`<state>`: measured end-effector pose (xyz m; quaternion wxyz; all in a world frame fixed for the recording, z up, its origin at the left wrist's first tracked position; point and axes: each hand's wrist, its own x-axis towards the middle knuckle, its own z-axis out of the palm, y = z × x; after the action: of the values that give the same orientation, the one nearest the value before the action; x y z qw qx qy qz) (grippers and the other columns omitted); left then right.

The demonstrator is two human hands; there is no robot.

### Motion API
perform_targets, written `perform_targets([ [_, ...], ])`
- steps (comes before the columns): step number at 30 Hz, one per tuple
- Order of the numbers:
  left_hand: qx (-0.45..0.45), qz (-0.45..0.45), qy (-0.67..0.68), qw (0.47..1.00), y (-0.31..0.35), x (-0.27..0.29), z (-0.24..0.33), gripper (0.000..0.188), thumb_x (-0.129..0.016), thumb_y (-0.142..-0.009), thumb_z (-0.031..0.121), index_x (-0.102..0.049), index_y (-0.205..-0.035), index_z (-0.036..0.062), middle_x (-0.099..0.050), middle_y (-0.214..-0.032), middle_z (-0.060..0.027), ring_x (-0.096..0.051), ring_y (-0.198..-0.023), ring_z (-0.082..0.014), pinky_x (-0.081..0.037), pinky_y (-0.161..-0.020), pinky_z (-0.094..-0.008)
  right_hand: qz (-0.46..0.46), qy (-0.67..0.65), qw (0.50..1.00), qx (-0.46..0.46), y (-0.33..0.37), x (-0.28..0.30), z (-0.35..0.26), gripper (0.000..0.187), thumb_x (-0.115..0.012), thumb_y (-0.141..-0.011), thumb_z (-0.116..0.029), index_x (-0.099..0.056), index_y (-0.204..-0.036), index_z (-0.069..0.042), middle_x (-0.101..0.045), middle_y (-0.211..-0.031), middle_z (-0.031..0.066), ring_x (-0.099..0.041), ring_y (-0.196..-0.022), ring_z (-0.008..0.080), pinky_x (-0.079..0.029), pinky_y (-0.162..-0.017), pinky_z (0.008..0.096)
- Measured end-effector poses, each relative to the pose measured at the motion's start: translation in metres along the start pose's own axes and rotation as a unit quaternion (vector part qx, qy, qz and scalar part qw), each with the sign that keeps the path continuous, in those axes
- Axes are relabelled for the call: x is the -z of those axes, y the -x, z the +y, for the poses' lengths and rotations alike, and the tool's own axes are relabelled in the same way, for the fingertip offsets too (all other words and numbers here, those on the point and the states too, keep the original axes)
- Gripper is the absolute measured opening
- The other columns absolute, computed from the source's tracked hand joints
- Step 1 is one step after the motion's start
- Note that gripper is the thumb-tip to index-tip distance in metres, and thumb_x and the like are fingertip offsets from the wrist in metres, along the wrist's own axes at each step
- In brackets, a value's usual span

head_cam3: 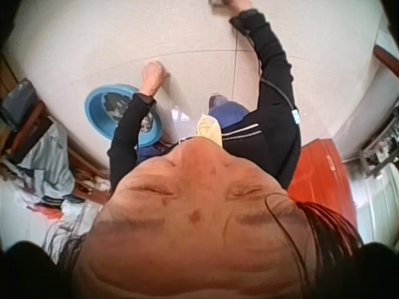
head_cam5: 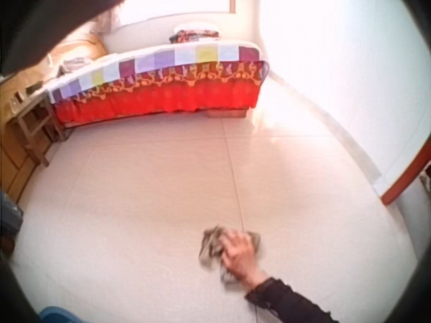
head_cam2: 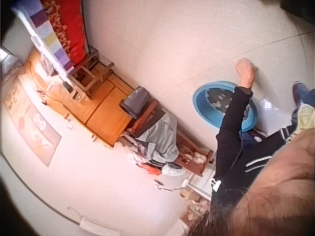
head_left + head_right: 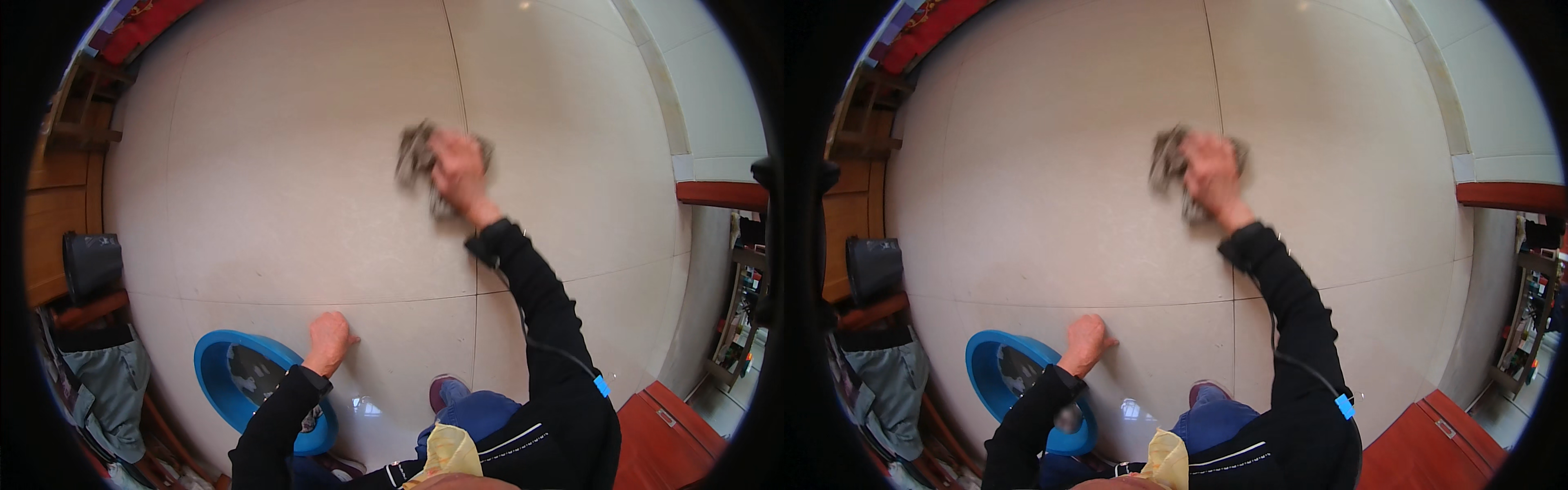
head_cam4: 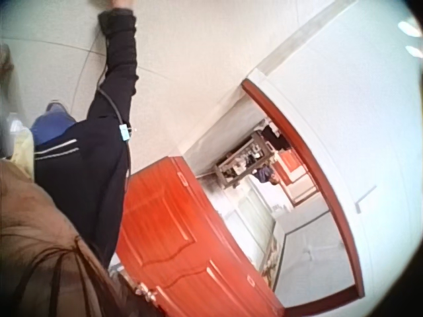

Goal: The person kneels on the floor and wipes the tiled surface with a cloth. They periodically dip the cloth into a blue basin of water, wring it out, and continue wiping the floor.

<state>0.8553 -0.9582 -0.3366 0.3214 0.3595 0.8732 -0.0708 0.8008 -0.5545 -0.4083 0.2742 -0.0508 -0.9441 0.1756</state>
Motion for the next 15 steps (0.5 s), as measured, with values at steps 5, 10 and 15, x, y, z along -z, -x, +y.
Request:
perform_targets([
  [5,0.03,-0.018,0.04,0.999,0.002,0.001,0.003,0.048,-0.084,-0.066,0.038,-0.061,-0.084,0.0,-0.064,-0.082,-0.0186,-0.063,-0.081,-0.036,-0.051,-0.067,-0.0455,0.026,0.166,0.972,-0.161,-0.117,-0.041,-0.001,0.044,-0.06,-0.077,-0.018,-0.061,-0.12,-0.007,-0.055,-0.13,0.0122,-0.048,-0.12,0.0318,-0.035,-0.104,0.048],
  [10,0.012,-0.003,0.047,0.999,0.005,0.003,0.003,0.046,-0.084,-0.067,0.036,-0.059,-0.084,0.0011,-0.063,-0.081,-0.0178,-0.063,-0.079,-0.0354,-0.051,-0.067,-0.0448,-0.152,0.021,0.988,-0.013,-0.093,-0.018,-0.041,0.048,-0.07,-0.071,-0.016,-0.064,-0.118,-0.011,-0.057,-0.129,0.0081,-0.048,-0.127,0.028,-0.031,-0.112,0.0485],
  [15,0.009,0.007,0.075,0.997,0.008,0.0,0.003,0.045,-0.085,-0.066,0.035,-0.059,-0.082,0.0018,-0.062,-0.079,-0.0172,-0.062,-0.079,-0.0347,-0.05,-0.067,-0.0444,0.002,0.178,0.98,-0.094,-0.105,-0.02,0.003,0.043,-0.067,-0.075,-0.02,-0.064,-0.117,-0.01,-0.057,-0.129,0.0088,-0.048,-0.125,0.0317,-0.032,-0.108,0.0512],
])
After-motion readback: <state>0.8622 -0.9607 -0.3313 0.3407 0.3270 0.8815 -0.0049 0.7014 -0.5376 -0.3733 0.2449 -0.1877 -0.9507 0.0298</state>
